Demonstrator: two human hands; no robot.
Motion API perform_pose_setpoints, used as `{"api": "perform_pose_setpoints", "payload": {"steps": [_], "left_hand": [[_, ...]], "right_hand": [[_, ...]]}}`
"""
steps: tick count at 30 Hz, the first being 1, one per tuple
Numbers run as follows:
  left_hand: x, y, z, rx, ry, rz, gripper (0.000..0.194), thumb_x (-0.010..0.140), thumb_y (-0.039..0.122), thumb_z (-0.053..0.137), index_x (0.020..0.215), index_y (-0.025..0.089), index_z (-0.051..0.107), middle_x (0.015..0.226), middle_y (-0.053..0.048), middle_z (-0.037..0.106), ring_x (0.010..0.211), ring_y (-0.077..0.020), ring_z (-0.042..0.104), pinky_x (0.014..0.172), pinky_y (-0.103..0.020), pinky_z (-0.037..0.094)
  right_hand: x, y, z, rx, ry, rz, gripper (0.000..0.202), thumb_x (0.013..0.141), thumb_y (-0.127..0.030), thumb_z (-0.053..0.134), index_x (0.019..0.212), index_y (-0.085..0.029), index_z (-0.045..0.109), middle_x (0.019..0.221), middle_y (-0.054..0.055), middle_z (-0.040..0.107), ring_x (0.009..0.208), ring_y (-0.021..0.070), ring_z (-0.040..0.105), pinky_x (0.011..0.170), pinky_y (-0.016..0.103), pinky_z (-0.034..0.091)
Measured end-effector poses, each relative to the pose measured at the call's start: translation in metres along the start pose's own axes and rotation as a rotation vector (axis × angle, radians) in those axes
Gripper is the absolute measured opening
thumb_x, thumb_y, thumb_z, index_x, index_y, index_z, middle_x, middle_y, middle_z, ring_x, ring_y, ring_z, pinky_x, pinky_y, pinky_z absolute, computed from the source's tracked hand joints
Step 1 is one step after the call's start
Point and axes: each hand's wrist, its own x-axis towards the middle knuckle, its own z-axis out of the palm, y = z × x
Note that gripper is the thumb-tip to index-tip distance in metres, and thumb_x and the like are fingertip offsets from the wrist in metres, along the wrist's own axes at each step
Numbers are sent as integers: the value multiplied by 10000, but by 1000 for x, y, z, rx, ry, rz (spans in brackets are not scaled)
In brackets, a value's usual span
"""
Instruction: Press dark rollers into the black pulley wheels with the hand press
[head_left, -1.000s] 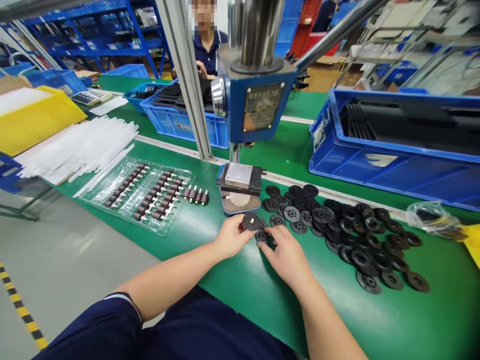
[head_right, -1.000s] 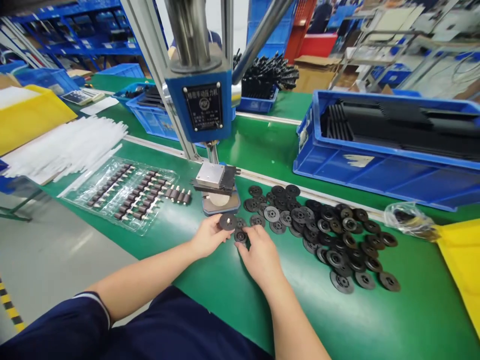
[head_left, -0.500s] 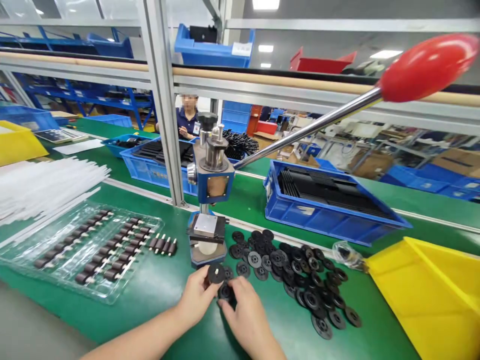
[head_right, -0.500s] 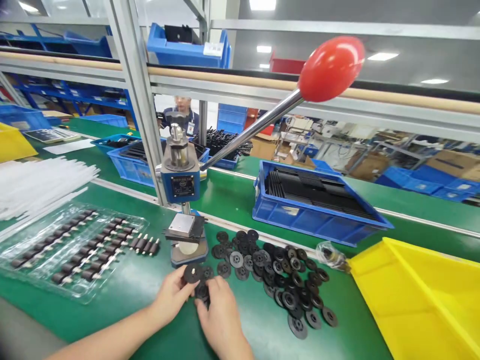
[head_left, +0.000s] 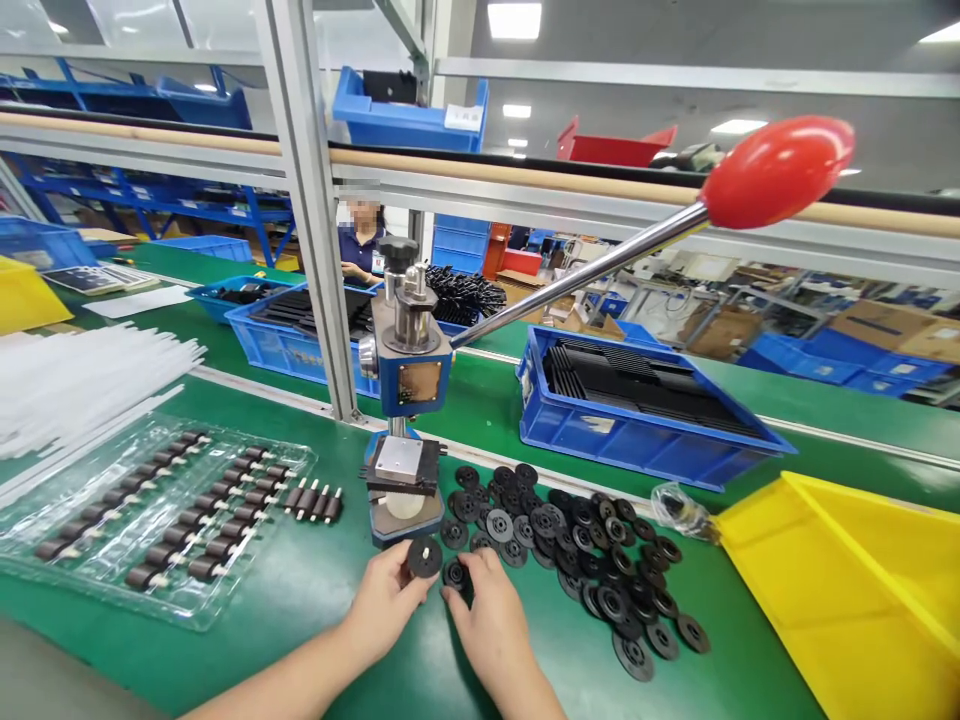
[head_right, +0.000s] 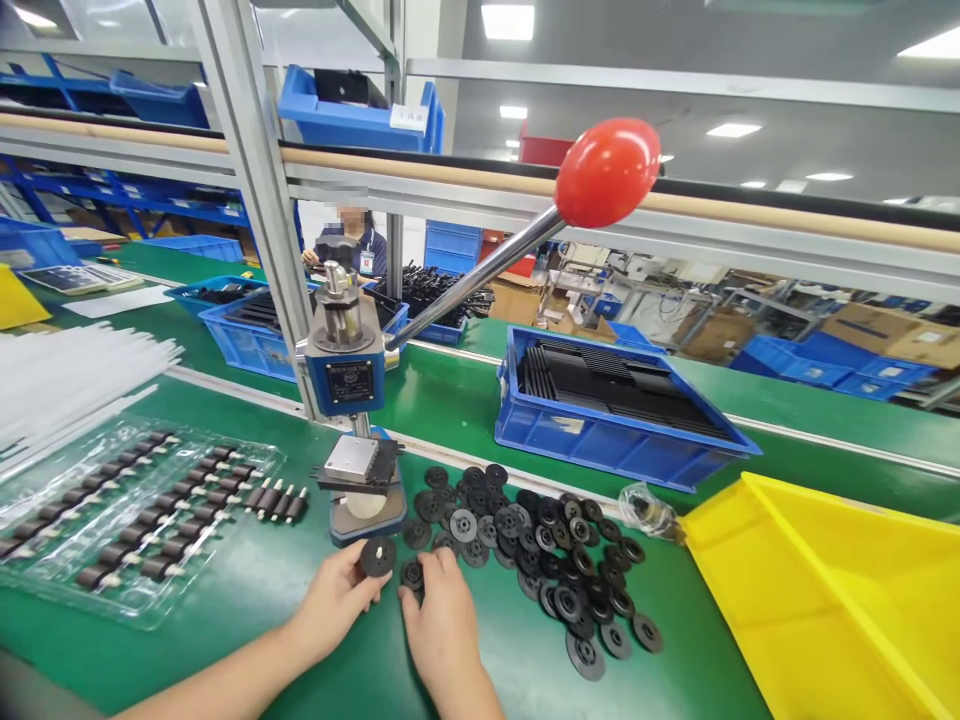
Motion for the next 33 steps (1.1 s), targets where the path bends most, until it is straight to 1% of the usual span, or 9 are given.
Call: {"api": "perform_pose_setpoints", "payload": {"steps": [4,8,12,16,20,24,28,33], "left_hand": [[1,1,-3,21,-23,-14,250,845,391,629,866,143,601,624,15,530,556,-103,500,514,-200,402],[0,8,-9,51,-45,-14,243,835,371,640,845,133,593,618,12,546,548,-96,500,520,-201,402],[3,8,-11,10,-47,-6,237,810,351,668,826,125,599,645,4,546,573,-92,515,533,-195,414],[3,8,-11,-1,-50,-16,242,800,347,685,844,120,616,683,-5,557,600,-97,533,553,-200,431],[3,9,-11,-16,-55,-17,229,792,327,695,860,124,614,698,-2,565,612,-98,534,569,-202,435],[2,11,-8,2,-53,-38,211,799,309,688,864,132,593,657,18,549,583,-91,512,545,-193,414],[1,10,-5,-15,-60,-49,206,800,293,680,886,135,581,672,23,542,577,-90,504,536,-193,416],[-1,10,-4,-22,-48,-56,194,812,295,657,897,131,596,665,18,536,575,-99,509,526,-199,425]], "right_hand": [[1,-5,-1,-63,-13,-15,263,767,-179,647,1030,-188,633,974,64,574,877,207,602,779,299,517],[4,-6,-1,-70,-60,-1,219,821,-233,625,1028,-162,629,983,79,566,915,212,576,829,318,493],[6,-1,3,-64,-100,28,290,855,-332,605,1077,-146,617,1021,96,558,946,226,559,862,347,474],[6,2,5,-73,-120,54,364,861,-386,601,1133,-145,609,1055,105,556,955,244,558,840,367,476],[5,0,4,-82,-122,73,345,865,-370,611,1121,-139,614,1053,105,556,956,247,563,840,366,481],[3,-4,0,-102,-107,58,324,833,-301,660,1112,-142,614,1034,93,562,951,231,575,847,333,493],[2,-5,-2,-127,-63,45,284,805,-246,688,1069,-162,631,1009,76,569,916,212,595,810,301,513],[0,-3,-1,-113,-20,36,279,773,-210,707,1041,-172,641,991,70,574,890,219,607,780,312,526]]}}
